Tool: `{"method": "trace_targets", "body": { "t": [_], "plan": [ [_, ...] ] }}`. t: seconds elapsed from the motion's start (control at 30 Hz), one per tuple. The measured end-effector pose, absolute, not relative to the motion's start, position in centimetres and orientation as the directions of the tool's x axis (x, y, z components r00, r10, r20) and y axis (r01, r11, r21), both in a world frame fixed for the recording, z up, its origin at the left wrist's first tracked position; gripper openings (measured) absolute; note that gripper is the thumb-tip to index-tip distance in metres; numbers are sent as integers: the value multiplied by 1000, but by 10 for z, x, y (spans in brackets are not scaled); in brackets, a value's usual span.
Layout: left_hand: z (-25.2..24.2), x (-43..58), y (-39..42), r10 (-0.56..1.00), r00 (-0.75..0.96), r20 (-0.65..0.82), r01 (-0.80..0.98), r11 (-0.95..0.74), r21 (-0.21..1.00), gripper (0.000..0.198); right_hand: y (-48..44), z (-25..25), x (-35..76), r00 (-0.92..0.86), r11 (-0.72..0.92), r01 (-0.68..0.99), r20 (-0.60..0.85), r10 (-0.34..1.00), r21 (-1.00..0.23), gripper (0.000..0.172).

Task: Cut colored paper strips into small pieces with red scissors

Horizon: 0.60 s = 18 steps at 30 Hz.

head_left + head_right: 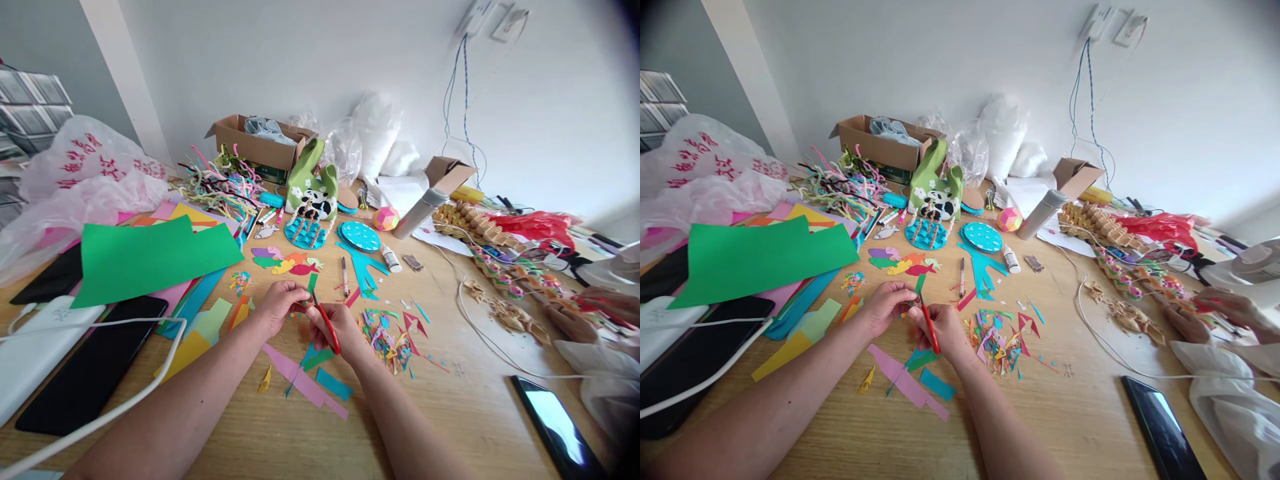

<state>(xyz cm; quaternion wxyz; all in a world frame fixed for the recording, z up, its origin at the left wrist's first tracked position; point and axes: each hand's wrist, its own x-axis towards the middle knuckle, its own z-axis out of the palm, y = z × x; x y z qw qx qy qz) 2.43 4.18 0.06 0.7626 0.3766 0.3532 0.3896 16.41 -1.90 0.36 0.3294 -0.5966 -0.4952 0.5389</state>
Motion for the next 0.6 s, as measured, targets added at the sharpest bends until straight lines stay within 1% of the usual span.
{"method": "trace_targets", "body": {
  "t": [0.27,0.6],
  "plan": [
    [4,21,43,856,456,-243,-261,389,883,11,-19,3,166,-98,-289,264,-323,941,-920,47],
    [2,21,43,859,436,-269,-287,416,863,11,-19,6,165,-94,-295,294,-334,938,-909,48]
  ]
}}
